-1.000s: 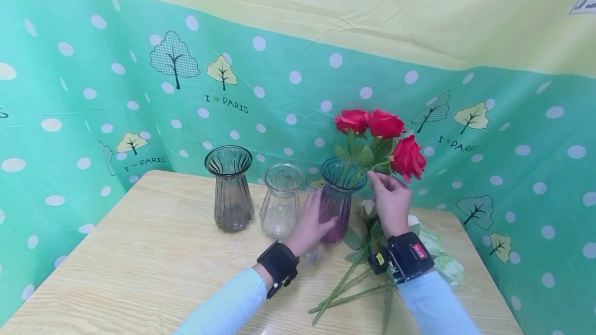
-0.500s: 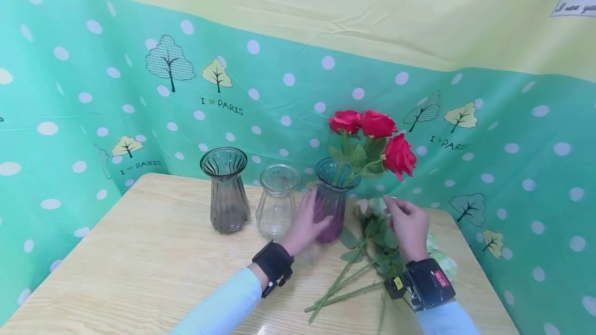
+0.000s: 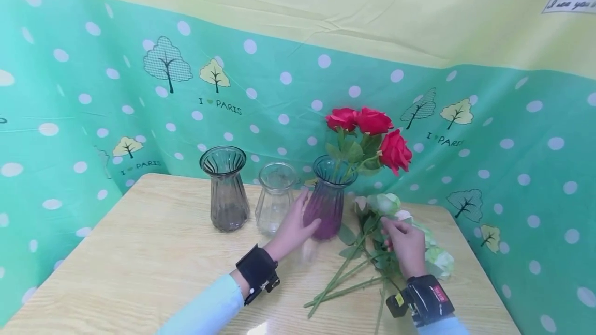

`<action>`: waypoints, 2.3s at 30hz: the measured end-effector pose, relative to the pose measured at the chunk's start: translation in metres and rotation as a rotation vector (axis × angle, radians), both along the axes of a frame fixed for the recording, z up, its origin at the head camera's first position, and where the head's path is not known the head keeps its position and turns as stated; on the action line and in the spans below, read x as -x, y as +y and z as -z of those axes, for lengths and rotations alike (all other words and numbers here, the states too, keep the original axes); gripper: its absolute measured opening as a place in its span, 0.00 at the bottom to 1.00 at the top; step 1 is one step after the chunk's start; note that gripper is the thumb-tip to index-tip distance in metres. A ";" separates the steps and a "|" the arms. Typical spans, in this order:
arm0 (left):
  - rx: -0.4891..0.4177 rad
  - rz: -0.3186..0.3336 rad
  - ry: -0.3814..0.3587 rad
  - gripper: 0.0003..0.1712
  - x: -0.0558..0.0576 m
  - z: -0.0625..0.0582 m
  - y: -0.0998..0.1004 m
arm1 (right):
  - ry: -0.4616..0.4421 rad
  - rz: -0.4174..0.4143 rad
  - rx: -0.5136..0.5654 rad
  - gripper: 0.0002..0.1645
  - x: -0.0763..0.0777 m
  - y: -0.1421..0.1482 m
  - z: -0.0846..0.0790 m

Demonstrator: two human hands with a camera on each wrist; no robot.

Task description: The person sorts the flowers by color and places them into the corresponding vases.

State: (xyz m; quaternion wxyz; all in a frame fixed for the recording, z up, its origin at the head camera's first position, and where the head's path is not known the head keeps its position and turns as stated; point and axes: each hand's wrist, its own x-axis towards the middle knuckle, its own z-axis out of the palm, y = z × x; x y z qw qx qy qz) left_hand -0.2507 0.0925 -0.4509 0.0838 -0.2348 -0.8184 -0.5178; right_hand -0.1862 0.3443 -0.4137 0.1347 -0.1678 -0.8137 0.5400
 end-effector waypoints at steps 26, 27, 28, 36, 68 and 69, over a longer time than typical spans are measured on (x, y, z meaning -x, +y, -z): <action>0.085 -0.232 -0.050 0.42 -0.030 -0.003 -0.081 | -0.194 -0.059 0.032 0.31 0.004 -0.007 0.038; 0.079 -0.247 -0.050 0.41 -0.028 -0.002 -0.083 | -0.194 -0.062 0.035 0.31 0.005 -0.008 0.040; 0.076 -0.260 -0.046 0.41 -0.026 0.000 -0.085 | -0.192 -0.064 0.037 0.31 0.005 -0.009 0.041; 0.066 -0.311 -0.005 0.46 -0.011 0.008 -0.091 | -0.183 -0.073 0.006 0.30 0.011 -0.018 0.048; 0.026 -0.260 -0.088 0.48 0.014 0.003 -0.080 | -0.246 -0.048 0.299 0.23 0.030 -0.021 0.048; 0.027 -0.260 -0.087 0.48 0.014 0.003 -0.080 | -0.242 -0.052 0.300 0.24 0.030 -0.021 0.047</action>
